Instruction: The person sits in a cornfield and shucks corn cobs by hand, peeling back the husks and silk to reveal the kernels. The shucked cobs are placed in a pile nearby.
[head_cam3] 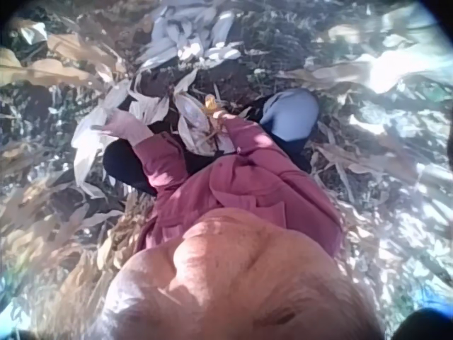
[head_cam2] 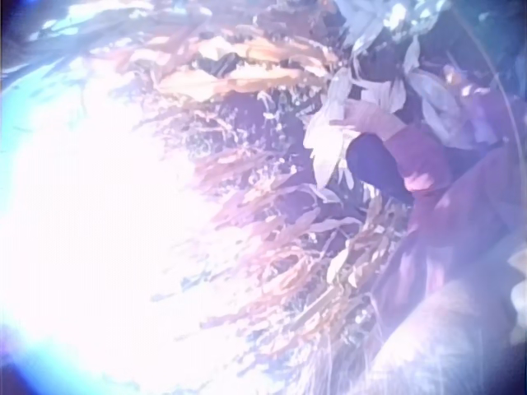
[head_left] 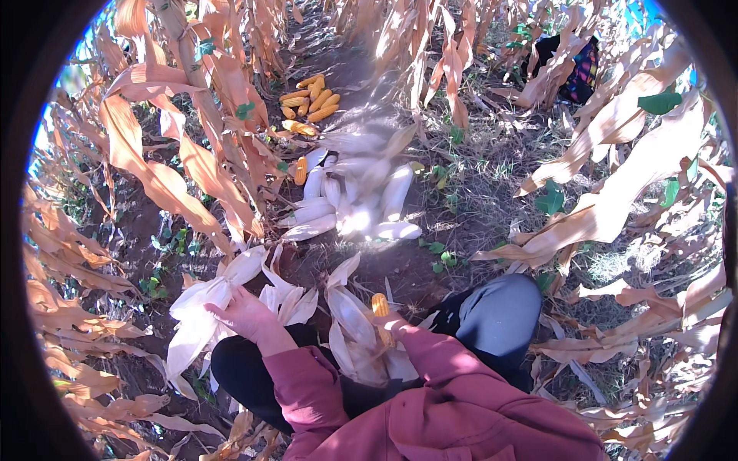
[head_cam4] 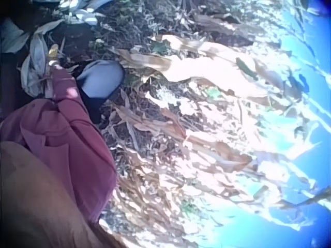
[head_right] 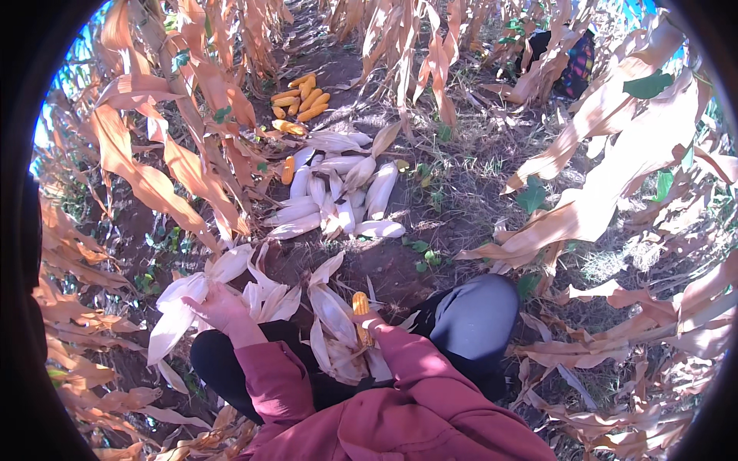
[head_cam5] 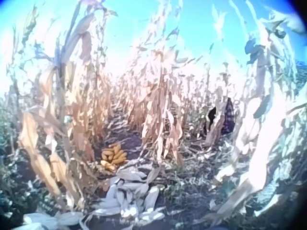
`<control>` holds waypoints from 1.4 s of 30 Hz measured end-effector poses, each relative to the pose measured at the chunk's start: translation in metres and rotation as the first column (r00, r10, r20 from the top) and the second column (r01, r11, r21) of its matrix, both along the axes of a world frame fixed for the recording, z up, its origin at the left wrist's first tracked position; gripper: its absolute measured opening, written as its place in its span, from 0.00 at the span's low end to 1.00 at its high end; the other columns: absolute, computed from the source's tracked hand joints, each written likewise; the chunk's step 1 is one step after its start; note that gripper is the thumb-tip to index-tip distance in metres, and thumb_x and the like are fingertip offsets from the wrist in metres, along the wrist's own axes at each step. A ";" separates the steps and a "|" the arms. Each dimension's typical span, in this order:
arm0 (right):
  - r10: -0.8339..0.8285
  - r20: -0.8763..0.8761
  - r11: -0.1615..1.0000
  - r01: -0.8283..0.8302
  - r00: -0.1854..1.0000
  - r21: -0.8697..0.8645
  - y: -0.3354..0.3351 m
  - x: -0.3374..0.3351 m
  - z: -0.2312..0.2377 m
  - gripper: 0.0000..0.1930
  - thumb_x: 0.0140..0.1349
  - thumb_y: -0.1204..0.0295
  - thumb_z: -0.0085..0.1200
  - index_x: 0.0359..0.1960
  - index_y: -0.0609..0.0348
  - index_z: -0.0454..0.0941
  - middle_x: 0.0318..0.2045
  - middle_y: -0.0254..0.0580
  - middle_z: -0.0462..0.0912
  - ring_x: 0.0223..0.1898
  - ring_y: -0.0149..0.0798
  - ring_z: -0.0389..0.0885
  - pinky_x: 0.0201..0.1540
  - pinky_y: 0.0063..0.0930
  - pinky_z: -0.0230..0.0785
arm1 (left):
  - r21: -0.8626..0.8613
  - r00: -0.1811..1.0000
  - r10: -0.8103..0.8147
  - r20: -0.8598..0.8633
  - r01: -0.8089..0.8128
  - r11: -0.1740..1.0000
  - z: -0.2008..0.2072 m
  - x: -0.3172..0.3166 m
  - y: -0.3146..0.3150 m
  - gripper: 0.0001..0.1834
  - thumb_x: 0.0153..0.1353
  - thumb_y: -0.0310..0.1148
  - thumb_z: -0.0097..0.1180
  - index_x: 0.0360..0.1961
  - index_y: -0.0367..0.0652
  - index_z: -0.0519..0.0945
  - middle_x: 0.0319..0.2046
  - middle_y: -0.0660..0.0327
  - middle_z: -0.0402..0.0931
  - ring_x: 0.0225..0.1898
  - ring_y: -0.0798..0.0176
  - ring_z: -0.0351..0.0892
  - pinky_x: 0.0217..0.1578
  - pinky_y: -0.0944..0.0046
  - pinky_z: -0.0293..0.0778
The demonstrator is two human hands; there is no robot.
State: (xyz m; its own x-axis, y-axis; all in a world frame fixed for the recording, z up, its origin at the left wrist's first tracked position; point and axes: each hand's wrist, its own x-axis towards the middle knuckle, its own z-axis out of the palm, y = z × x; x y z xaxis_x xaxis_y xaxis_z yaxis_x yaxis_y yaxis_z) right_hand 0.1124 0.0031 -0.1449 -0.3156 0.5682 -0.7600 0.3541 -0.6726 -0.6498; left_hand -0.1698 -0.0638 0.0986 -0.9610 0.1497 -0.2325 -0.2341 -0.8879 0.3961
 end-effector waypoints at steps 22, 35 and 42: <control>-0.094 -0.522 0.811 0.369 0.848 0.454 0.240 -0.159 0.318 0.32 0.61 0.49 0.44 0.62 0.54 0.56 0.52 0.47 0.69 0.51 0.41 0.67 0.49 0.36 0.63 | -0.283 0.823 -0.565 0.059 0.556 0.781 0.038 0.047 -0.022 0.26 0.61 0.37 0.47 0.59 0.39 0.62 0.51 0.56 0.66 0.51 0.58 0.67 0.51 0.61 0.62; -0.034 0.832 0.570 -0.674 0.553 0.471 0.272 -0.020 0.035 0.24 0.49 0.58 0.55 0.46 0.59 0.72 0.43 0.51 0.76 0.46 0.50 0.75 0.46 0.39 0.69 | -0.393 0.787 -0.597 0.157 0.605 0.693 0.030 0.059 0.006 0.22 0.61 0.37 0.48 0.54 0.37 0.65 0.47 0.57 0.69 0.46 0.61 0.70 0.47 0.63 0.65; -0.043 0.967 0.399 -0.883 0.250 0.246 0.248 0.015 -0.008 0.26 0.42 0.60 0.62 0.45 0.54 0.72 0.40 0.48 0.74 0.42 0.49 0.75 0.42 0.41 0.70 | -0.460 0.730 -0.652 0.208 0.661 0.593 0.014 0.070 0.036 0.19 0.61 0.35 0.48 0.51 0.36 0.67 0.46 0.55 0.70 0.43 0.61 0.72 0.45 0.62 0.67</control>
State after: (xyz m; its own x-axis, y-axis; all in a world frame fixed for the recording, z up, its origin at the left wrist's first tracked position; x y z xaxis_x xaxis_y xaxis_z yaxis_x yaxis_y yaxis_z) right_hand 0.1272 0.2515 -0.1525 -0.2796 0.9363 -0.2127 0.9402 0.3119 0.1367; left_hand -0.0996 -0.0273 0.1123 -0.6433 0.6050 -0.4692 -0.6875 -0.1866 0.7018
